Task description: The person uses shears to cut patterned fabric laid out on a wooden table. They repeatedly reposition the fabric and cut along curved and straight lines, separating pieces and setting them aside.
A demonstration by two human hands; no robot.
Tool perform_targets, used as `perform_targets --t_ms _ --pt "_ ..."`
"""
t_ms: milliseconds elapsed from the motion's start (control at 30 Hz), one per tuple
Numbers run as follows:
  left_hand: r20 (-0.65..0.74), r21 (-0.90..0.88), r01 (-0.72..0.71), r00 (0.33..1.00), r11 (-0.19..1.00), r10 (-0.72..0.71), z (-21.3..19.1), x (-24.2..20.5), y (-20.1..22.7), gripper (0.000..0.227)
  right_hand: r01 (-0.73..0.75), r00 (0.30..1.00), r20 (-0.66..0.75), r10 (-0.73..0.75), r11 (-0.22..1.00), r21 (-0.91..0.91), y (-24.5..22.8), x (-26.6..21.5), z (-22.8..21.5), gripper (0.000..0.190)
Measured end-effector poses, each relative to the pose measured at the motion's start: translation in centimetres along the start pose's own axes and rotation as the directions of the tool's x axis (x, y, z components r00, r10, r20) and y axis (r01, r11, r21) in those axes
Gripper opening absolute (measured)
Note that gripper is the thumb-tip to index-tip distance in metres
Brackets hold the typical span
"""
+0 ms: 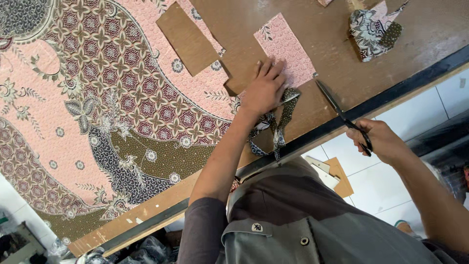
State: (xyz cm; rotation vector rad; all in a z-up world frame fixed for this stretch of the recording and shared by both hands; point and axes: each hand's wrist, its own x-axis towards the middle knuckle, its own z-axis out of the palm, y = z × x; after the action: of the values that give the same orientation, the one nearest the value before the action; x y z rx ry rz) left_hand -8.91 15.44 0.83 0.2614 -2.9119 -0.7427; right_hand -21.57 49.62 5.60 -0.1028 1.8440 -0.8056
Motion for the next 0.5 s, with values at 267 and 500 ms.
perform_targets --t_ms 267,500 --pt "-0.134 0.077 0.059 0.99 0.995 -0.049 2.9 1.1 1.3 0.046 0.077 0.995 0.057 -0.083 0.992 0.099 1.0 1.0 0.9 0.035" --pt "-0.077 0.074 0.078 0.994 0.994 -0.072 2.1 0.9 1.7 0.051 0.071 0.997 -0.017 -0.072 0.997 -0.036 -0.6 4.0 2.1 0.034"
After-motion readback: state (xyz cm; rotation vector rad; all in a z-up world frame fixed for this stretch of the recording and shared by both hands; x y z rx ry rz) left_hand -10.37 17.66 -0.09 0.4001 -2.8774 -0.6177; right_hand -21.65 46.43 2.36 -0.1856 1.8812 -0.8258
